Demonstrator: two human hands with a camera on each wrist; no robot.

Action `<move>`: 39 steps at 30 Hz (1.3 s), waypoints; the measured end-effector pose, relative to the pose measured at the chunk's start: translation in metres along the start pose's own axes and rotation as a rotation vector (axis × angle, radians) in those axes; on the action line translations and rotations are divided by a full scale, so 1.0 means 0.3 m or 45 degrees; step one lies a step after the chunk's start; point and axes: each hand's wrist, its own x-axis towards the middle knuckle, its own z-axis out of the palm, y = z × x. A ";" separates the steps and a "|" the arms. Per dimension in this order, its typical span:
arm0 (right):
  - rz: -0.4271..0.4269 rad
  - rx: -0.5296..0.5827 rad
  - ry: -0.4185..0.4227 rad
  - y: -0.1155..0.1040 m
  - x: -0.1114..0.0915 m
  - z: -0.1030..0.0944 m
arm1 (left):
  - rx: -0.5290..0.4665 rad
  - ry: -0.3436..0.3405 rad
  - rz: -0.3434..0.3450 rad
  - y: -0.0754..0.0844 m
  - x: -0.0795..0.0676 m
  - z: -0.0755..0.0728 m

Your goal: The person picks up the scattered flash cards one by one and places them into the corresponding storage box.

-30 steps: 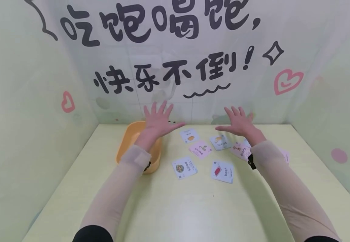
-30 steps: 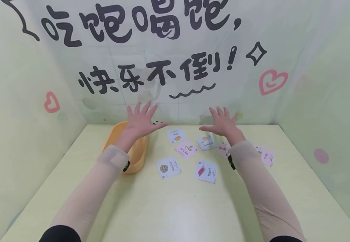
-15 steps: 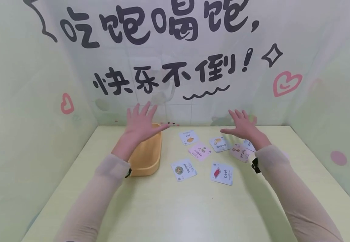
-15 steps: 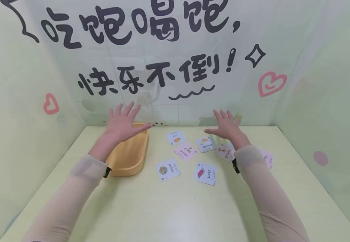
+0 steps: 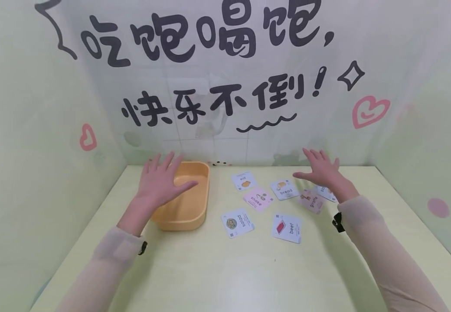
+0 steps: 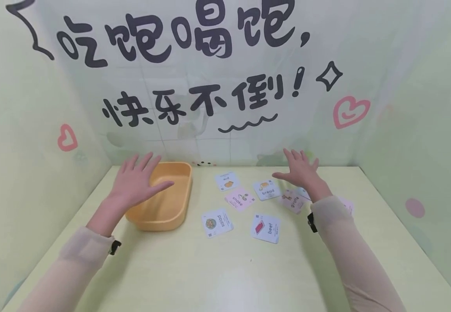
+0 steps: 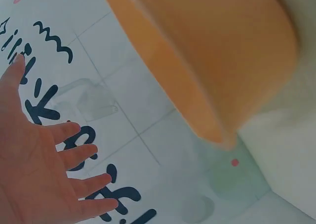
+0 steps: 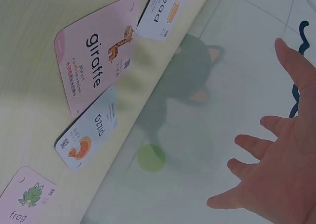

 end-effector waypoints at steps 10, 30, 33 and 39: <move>0.024 0.003 -0.017 0.036 -0.023 0.005 | -0.020 -0.011 -0.048 -0.075 -0.060 0.073; 0.048 0.037 -0.027 0.129 -0.056 0.020 | -0.114 -0.175 -0.084 -0.239 -0.081 0.198; 0.047 0.039 -0.033 0.145 -0.061 0.024 | -0.131 -0.176 -0.051 -0.254 -0.082 0.205; 0.081 0.038 -0.039 0.190 -0.063 0.029 | -0.160 -0.191 -0.022 -0.267 -0.074 0.216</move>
